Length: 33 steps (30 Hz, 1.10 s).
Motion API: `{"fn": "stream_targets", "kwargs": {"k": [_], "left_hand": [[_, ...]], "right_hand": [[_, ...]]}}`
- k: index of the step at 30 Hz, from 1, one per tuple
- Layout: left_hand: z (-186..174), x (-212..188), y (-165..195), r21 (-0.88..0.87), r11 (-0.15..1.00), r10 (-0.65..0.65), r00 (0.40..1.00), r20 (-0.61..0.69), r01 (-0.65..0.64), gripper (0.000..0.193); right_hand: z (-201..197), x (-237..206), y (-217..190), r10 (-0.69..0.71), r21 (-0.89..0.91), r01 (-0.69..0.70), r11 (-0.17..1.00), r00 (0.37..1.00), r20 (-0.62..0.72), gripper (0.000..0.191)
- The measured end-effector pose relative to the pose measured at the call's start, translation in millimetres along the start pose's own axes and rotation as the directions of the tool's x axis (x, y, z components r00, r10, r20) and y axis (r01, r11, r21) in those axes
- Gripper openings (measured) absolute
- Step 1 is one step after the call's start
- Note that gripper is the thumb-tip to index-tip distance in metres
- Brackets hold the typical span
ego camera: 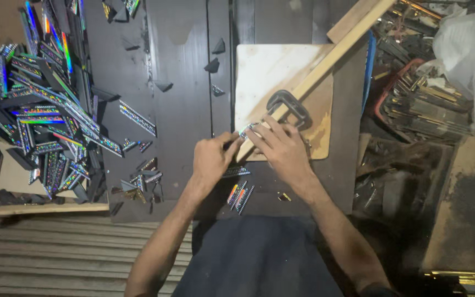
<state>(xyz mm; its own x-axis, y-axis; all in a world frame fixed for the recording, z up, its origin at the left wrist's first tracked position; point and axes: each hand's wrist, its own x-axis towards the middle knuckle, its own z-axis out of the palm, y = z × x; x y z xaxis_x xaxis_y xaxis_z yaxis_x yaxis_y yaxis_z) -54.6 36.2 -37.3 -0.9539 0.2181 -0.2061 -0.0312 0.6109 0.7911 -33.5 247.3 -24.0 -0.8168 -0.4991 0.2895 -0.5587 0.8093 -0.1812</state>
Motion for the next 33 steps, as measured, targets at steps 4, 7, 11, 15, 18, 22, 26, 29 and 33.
{"fn": "stream_targets", "kwargs": {"k": [4,7,11,15,18,22,26,29,33], "left_hand": [[-15,-1,5,0.044,0.992,0.117,0.992,0.054,-0.120,0.021],[-50,3,-10,0.312,0.914,0.321,0.932,-0.165,-0.260,0.019],[-124,6,-54,0.593,0.773,0.357,0.927,-0.115,-0.224,0.044],[-160,4,-100,0.804,0.574,0.385,0.918,-0.098,-0.155,0.047],[-161,10,-111,0.766,0.613,0.400,0.912,-0.091,-0.192,0.033],[-147,16,-102,0.709,0.689,0.432,0.871,-0.235,-0.150,0.016],[-112,-14,-84,0.271,0.956,0.239,0.821,-0.519,-0.107,0.038],[-65,-43,-61,0.119,0.991,0.111,0.878,-0.466,-0.062,0.037],[7,-58,-4,-0.035,0.924,0.317,0.816,-0.484,-0.380,0.048]], "right_hand": [[9,21,27,-0.044,0.157,0.035,0.987,0.998,0.051,0.054],[33,64,69,-0.103,-0.095,0.099,0.991,0.994,-0.036,0.038],[47,106,96,0.342,0.280,-0.333,0.900,0.939,0.016,0.032],[18,70,47,0.001,0.059,0.004,0.998,0.997,-0.083,0.043],[-1,34,11,0.044,0.125,-0.046,0.991,0.999,0.019,0.053],[0,23,14,-0.012,0.200,-0.002,0.980,0.997,0.071,0.036],[4,-3,-8,0.073,0.479,-0.049,0.876,0.997,-0.032,0.034],[5,-26,-46,0.007,0.436,0.010,0.900,0.999,-0.038,0.034],[-2,-25,-70,0.307,0.669,-0.194,0.717,0.950,-0.054,0.048]]}}
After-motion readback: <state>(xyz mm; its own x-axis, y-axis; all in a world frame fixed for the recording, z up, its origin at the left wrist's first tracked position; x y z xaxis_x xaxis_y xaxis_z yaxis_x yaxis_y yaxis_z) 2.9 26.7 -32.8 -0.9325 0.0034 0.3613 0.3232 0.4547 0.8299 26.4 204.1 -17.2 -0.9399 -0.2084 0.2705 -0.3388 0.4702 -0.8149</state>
